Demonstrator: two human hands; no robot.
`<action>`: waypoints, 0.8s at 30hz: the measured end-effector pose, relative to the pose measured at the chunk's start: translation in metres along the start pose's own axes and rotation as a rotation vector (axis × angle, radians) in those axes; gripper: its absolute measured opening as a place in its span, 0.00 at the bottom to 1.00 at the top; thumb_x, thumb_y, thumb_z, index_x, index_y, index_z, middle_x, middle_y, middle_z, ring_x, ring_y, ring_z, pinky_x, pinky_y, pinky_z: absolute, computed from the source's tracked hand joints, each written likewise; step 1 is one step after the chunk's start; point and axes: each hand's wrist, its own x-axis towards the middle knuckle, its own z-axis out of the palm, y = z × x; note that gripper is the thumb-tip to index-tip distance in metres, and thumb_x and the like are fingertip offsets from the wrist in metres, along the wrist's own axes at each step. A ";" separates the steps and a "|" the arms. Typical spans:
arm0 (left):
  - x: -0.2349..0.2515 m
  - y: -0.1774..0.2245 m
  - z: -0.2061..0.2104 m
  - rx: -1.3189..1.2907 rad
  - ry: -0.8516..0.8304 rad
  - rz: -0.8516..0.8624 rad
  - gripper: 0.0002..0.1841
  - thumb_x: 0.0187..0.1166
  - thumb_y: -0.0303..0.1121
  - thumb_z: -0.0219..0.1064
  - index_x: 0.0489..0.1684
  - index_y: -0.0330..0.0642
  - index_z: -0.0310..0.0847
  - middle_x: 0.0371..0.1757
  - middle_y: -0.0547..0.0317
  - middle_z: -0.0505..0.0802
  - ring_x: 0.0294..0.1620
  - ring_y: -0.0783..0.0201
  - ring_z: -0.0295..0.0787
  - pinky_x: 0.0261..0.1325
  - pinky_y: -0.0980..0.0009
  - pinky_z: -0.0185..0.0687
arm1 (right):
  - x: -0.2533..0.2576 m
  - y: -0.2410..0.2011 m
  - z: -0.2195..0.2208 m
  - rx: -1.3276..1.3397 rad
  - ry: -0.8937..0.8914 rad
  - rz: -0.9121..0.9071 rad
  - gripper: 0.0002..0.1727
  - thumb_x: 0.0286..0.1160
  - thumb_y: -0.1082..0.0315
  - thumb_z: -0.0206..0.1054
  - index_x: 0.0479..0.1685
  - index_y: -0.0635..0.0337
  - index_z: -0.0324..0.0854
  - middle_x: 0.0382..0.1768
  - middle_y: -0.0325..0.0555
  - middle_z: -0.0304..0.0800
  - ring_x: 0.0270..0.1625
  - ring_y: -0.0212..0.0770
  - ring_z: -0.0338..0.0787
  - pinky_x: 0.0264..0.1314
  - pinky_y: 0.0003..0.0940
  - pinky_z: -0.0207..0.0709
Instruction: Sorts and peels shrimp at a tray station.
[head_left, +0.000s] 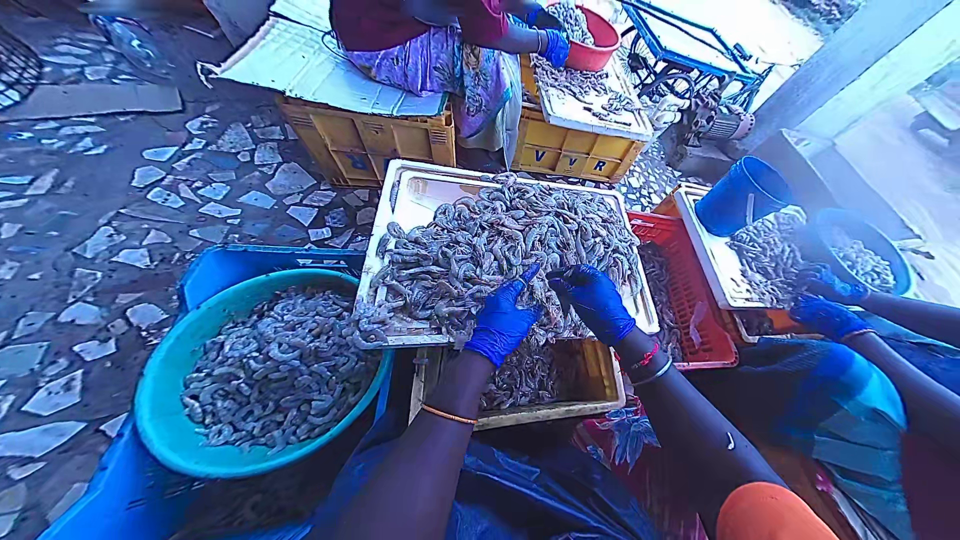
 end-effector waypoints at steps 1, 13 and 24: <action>-0.001 0.003 0.008 -0.061 -0.053 0.009 0.43 0.72 0.32 0.78 0.90 0.67 0.64 0.81 0.61 0.82 0.80 0.60 0.78 0.82 0.52 0.72 | -0.008 0.000 0.004 0.116 0.020 0.056 0.09 0.75 0.60 0.76 0.48 0.51 0.93 0.42 0.39 0.95 0.44 0.33 0.91 0.53 0.37 0.84; -0.016 -0.007 0.041 0.889 0.142 0.303 0.15 0.80 0.27 0.62 0.57 0.50 0.92 0.52 0.42 0.94 0.58 0.39 0.90 0.79 0.27 0.56 | -0.016 0.035 0.000 -0.161 -0.329 0.161 0.24 0.85 0.41 0.60 0.43 0.51 0.90 0.39 0.39 0.91 0.44 0.38 0.87 0.55 0.46 0.77; -0.003 -0.020 0.008 0.177 0.005 0.061 0.25 0.91 0.39 0.57 0.88 0.56 0.69 0.82 0.53 0.80 0.84 0.50 0.74 0.85 0.43 0.63 | -0.016 0.060 0.002 0.012 -0.204 -0.127 0.19 0.85 0.49 0.63 0.51 0.52 0.91 0.44 0.40 0.93 0.47 0.34 0.89 0.59 0.41 0.81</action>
